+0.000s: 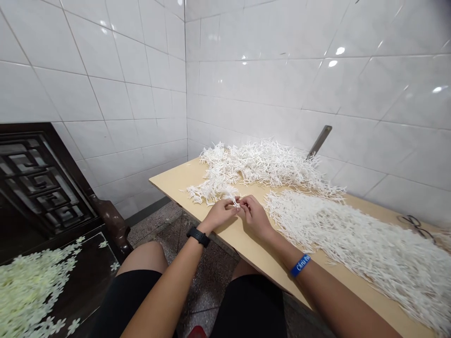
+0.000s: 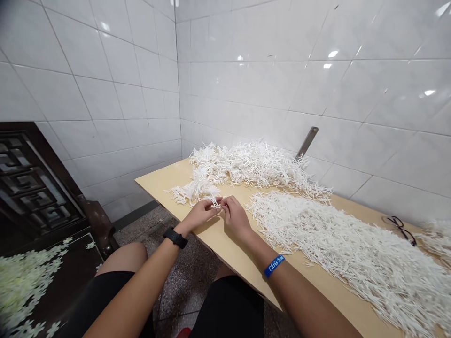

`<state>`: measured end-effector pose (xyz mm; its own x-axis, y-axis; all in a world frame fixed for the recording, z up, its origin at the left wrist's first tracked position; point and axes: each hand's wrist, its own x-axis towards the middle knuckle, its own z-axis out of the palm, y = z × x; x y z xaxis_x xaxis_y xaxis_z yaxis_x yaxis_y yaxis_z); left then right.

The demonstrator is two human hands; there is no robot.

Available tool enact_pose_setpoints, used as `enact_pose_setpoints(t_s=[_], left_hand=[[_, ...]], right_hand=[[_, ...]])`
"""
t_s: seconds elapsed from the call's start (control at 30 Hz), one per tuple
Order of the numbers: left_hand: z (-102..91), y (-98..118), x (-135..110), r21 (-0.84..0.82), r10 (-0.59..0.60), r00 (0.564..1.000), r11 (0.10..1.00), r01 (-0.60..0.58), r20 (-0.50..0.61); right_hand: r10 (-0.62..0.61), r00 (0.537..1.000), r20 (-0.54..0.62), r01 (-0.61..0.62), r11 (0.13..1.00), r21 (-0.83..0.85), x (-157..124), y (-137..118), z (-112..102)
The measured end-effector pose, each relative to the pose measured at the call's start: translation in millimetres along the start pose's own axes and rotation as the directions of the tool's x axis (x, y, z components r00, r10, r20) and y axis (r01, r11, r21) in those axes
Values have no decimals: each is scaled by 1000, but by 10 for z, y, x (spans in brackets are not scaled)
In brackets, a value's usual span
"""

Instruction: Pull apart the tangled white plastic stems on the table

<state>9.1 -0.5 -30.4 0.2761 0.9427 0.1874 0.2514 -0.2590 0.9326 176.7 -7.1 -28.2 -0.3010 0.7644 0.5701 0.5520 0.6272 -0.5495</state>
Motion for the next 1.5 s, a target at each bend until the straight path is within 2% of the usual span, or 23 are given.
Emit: enact_pose_setpoints(t_s=[0.07, 0.17, 0.23, 0.3, 0.37, 0.47, 0.53, 0.6, 0.67, 0.73, 0.77, 0.83, 0.9, 0.97, 1.07, 1.2, 1.3, 1.37, 1.5], left_hand=[[-42, 14, 11, -176, 18, 1000, 984, -15, 13], [-81, 26, -2, -446, 0, 1000, 895, 3, 8], [-83, 22, -13, -531, -30, 999, 847, 15, -20], [-73, 13, -15, -499, -60, 994, 866, 8, -89], [-62, 5, -13, -406, -64, 985, 914, -6, -159], [-51, 9, -17, -260, -15, 981, 965, -36, -192], [-45, 24, -31, -175, 28, 980, 983, -63, -196], [-40, 43, -49, -108, 58, 979, 991, -80, -193], [-38, 51, -57, -61, 75, 983, 994, -87, -169], [-42, 37, -48, -65, 82, 985, 994, -93, -154], [-44, 21, -36, -95, 77, 985, 991, -92, -157], [-45, -23, -7, -196, 50, 979, 977, -89, -196], [-35, -69, 19, -257, 21, 971, 963, -84, -237], [-14, -99, 30, -214, 24, 969, 974, -79, -246], [19, -102, 16, -107, 81, 983, 989, -99, -162], [42, -50, -15, -136, 113, 993, 984, -115, -23], [52, -10, -25, -189, 103, 995, 976, -105, -21], [53, 3, -30, -268, 68, 996, 960, -80, -51], [16, -10, -41, -432, 13, 999, 902, -28, -39]], right_hand=[[0, 999, 32, 0, 1000, 0, -4, 8, -2], [-4, 995, 100, 2, 1000, 20, -11, -16, 32], [27, 989, 144, -36, 998, 57, -12, -42, 62], [79, 983, 168, -99, 988, 119, -6, -58, 72], [157, 978, 138, -184, 961, 208, 5, -61, 51], [329, 937, 114, -346, 841, 416, 32, -56, -21], [415, 881, 229, -471, 708, 527, 47, -58, -62], [414, 831, 370, -555, 642, 528, 53, -67, -76], [360, 815, 453, -564, 669, 484, 51, -79, -64], [314, 827, 466, -537, 686, 490, 46, -88, -45], [314, 832, 457, -536, 667, 518, 45, -91, -38], [364, 838, 407, -546, 571, 613, 52, -92, -35], [445, 825, 348, -539, 437, 720, 66, -88, -46], [511, 801, 312, -514, 321, 795, 81, -86, -63], [545, 780, 308, -499, 246, 831, 82, -109, -79], [518, 766, 381, -545, 210, 812, 42, -192, -52], [469, 772, 430, -567, 200, 799, 4, -254, 7], [414, 788, 455, -584, 269, 766, -11, -277, 52], [344, 805, 483, -593, 488, 640, 4, -257, 96]])
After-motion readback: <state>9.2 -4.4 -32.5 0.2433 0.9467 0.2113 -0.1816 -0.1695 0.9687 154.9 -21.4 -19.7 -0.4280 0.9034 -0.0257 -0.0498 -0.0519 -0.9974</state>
